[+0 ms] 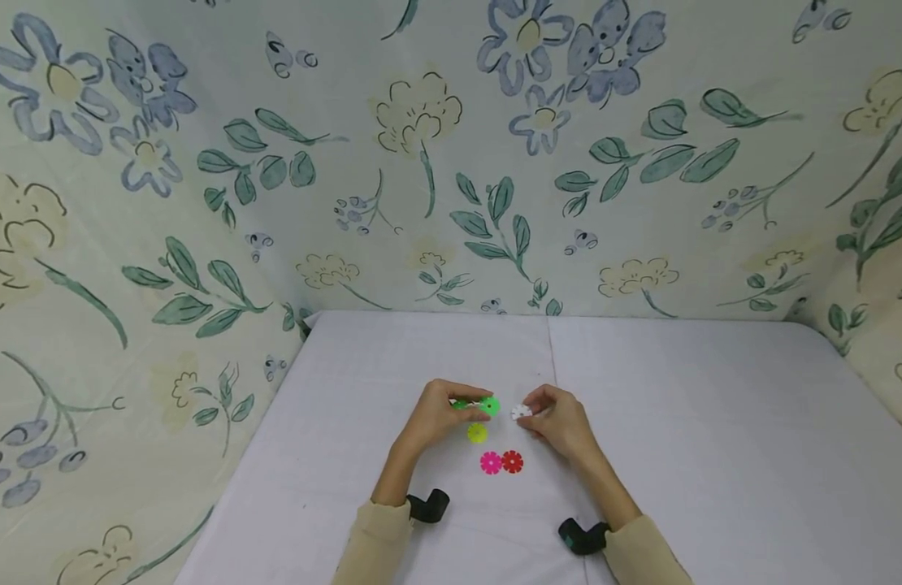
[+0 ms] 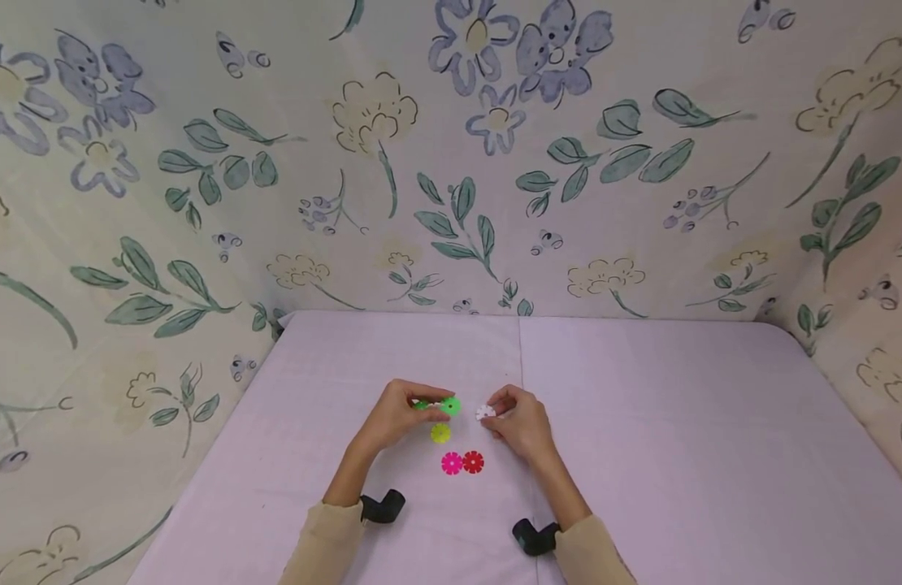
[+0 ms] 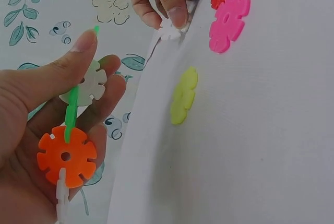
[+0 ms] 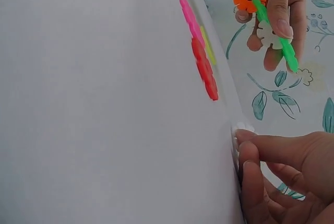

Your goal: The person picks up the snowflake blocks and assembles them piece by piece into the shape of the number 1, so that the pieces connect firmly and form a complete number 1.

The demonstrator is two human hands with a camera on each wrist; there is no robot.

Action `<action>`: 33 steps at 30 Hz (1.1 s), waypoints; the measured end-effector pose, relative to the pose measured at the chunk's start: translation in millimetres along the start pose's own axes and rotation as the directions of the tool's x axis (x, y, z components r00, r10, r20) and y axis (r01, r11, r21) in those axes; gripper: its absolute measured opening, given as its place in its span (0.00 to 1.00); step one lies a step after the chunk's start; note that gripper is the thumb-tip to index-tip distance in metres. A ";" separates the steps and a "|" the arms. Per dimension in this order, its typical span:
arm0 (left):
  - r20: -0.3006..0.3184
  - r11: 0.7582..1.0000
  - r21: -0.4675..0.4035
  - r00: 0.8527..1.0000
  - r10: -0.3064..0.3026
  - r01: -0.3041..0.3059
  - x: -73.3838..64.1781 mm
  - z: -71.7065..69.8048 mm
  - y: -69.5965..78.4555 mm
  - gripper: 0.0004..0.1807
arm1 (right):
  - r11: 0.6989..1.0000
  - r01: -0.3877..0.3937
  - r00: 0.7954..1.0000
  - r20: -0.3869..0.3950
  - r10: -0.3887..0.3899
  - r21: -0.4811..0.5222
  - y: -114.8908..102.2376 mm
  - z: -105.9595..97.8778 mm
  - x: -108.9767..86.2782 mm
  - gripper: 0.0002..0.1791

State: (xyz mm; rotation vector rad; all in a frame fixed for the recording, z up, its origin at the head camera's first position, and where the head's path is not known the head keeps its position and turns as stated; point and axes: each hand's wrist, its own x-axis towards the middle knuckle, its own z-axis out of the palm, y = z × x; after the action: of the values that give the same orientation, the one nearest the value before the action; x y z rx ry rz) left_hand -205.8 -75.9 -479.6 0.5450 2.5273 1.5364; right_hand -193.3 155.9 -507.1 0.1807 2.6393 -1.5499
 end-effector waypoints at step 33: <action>0.054 0.999 0.010 0.998 0.030 -0.031 0.0 0.6 3.0 0.16 | 0.883 0.279 0.945 0.056 -0.323 0.378 -0.1 -18.0 -16.9 0.18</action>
State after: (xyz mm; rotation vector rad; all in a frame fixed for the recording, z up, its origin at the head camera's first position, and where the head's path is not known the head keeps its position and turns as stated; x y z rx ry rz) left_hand -205.0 -74.2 -477.3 0.6202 2.4999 1.4985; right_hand -176.7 170.5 -496.1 -0.3122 2.3483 -2.0708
